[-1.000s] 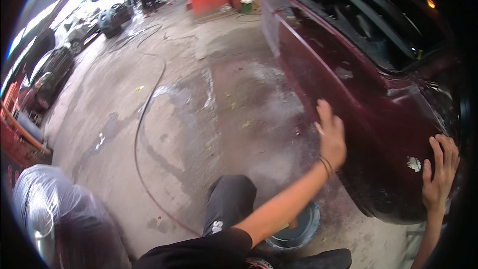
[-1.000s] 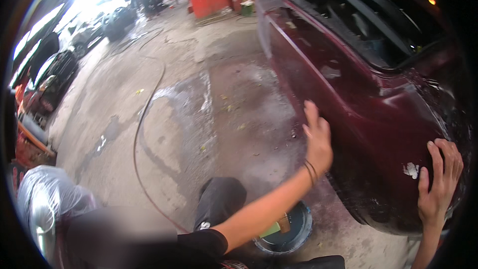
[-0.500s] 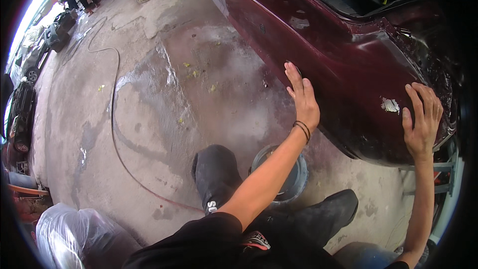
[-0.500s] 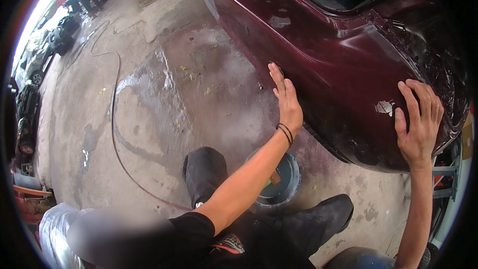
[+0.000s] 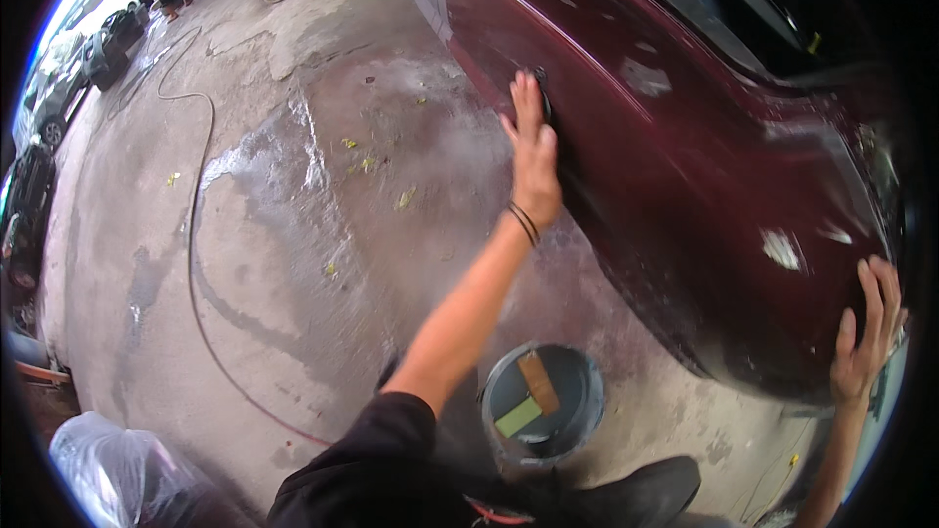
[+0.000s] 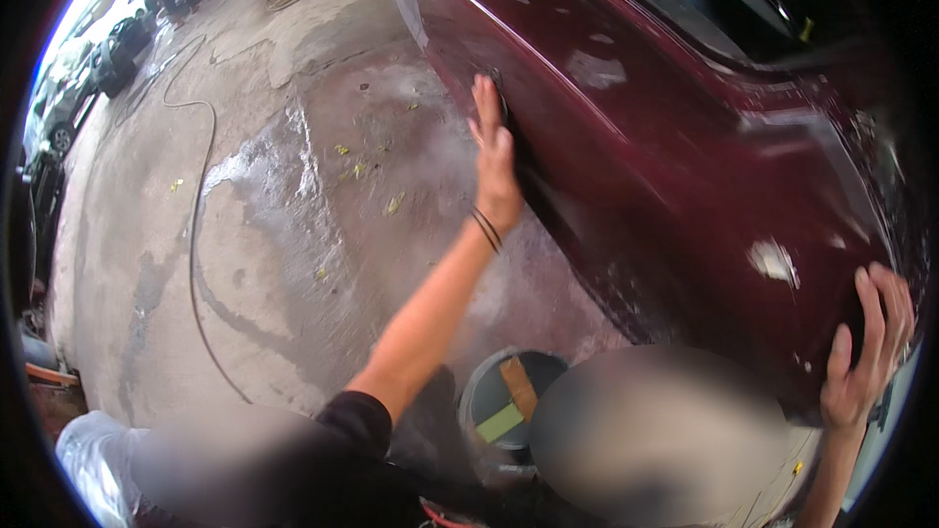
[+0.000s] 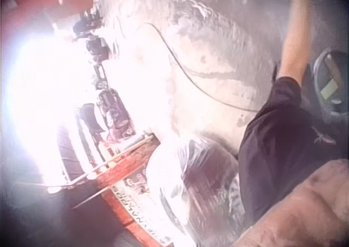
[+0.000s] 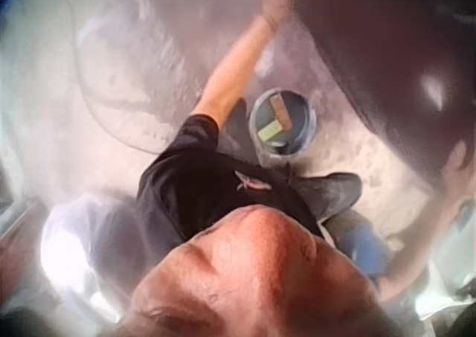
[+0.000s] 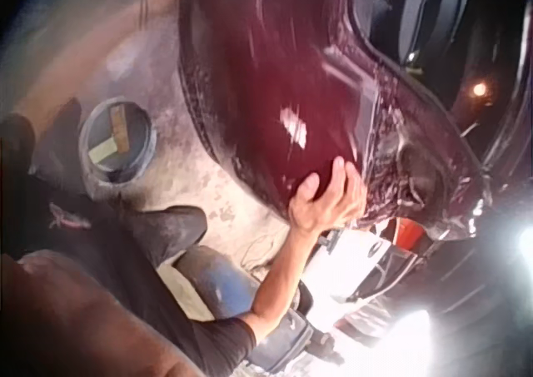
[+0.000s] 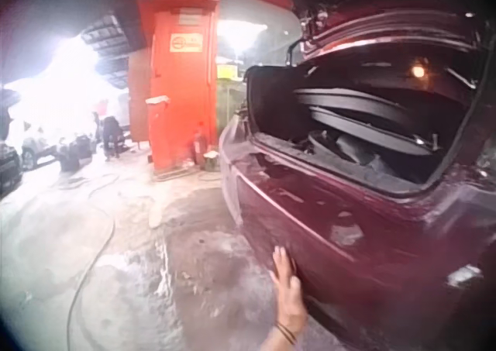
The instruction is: The person scrubs the rear bumper of a maroon car using a sponge and water from a bucket. They repeatedly dip the sponge into the bucket and wipe the surface of the bumper, focusing on the lower and side sections.
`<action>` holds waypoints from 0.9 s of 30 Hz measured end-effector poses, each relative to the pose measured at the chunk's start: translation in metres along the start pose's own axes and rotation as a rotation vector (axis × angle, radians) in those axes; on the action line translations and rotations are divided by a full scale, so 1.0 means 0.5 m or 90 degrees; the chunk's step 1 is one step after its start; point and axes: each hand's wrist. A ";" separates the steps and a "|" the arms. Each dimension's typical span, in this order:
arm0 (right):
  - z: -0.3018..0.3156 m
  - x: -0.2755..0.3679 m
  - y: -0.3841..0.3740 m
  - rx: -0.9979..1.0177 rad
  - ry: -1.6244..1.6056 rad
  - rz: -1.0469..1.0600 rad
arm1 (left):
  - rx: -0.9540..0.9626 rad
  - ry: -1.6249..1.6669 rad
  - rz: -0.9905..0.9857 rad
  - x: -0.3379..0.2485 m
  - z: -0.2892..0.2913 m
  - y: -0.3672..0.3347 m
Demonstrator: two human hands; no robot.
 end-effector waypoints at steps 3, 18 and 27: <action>-0.007 -0.016 0.005 0.001 0.015 0.014 | 0.008 -0.111 -0.203 0.073 0.104 -0.210; -0.015 0.086 -0.105 -0.131 -0.113 -0.051 | -0.028 -0.071 -0.217 0.132 0.073 -0.203; -0.009 0.092 -0.058 -0.288 -0.145 -0.079 | -0.005 -0.063 -0.201 0.071 0.015 -0.056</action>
Point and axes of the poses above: each hand's wrist, its own y-axis away from the middle knuckle, its own z-axis out of the back of the hand, x = y × z, and after that the axes turned 3 degrees about -x, right-handed
